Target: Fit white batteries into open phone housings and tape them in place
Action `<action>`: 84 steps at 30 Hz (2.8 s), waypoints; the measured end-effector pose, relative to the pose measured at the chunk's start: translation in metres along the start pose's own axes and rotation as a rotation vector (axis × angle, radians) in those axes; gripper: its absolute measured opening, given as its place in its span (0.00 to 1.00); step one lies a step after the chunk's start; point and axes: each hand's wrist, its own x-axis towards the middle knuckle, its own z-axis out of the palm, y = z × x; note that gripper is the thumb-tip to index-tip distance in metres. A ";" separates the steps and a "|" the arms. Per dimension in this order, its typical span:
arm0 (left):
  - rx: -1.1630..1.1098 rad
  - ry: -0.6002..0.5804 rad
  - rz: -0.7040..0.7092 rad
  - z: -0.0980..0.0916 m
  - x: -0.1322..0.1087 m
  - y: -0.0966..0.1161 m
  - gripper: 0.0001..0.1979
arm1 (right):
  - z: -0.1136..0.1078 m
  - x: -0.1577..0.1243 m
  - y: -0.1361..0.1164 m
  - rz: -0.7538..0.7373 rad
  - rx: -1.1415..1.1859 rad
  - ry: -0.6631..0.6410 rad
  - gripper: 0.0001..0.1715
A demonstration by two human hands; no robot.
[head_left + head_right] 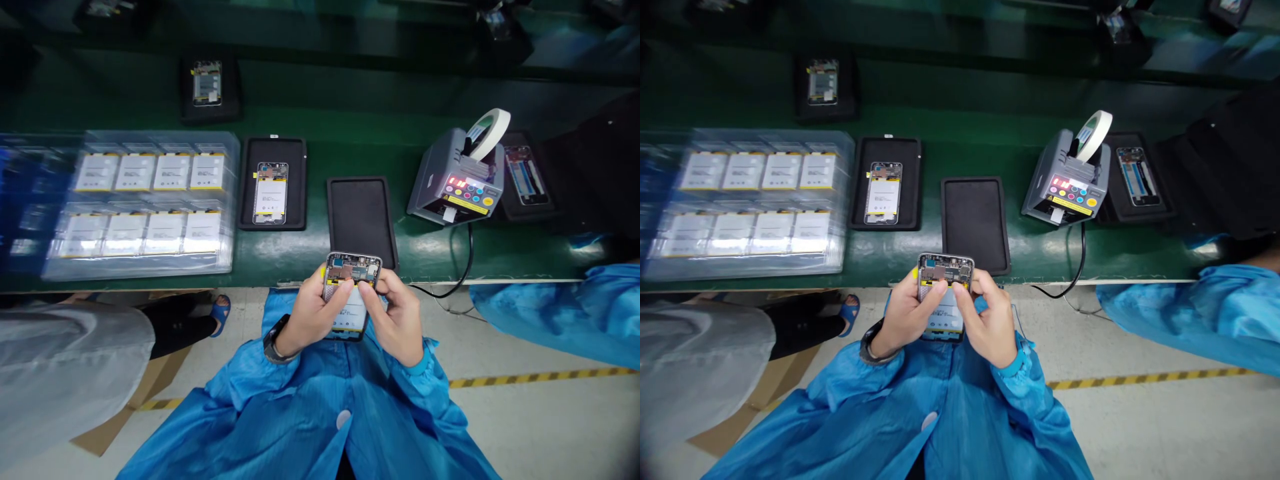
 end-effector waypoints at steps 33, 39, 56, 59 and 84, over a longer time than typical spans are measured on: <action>0.008 0.065 -0.125 0.004 0.011 0.006 0.10 | 0.012 0.004 0.007 0.096 0.055 0.038 0.13; -0.210 0.109 -0.451 0.000 0.029 -0.025 0.23 | -0.010 0.039 0.031 0.230 0.216 0.026 0.26; -0.267 0.162 -0.489 -0.019 0.067 -0.053 0.33 | -0.120 0.117 0.072 0.391 0.226 0.672 0.15; -0.278 0.108 -0.492 -0.022 0.066 -0.054 0.32 | -0.120 0.118 0.073 0.374 0.226 0.694 0.15; -0.410 0.044 -0.474 -0.032 0.080 -0.036 0.32 | -0.118 0.122 0.070 0.294 0.150 0.717 0.13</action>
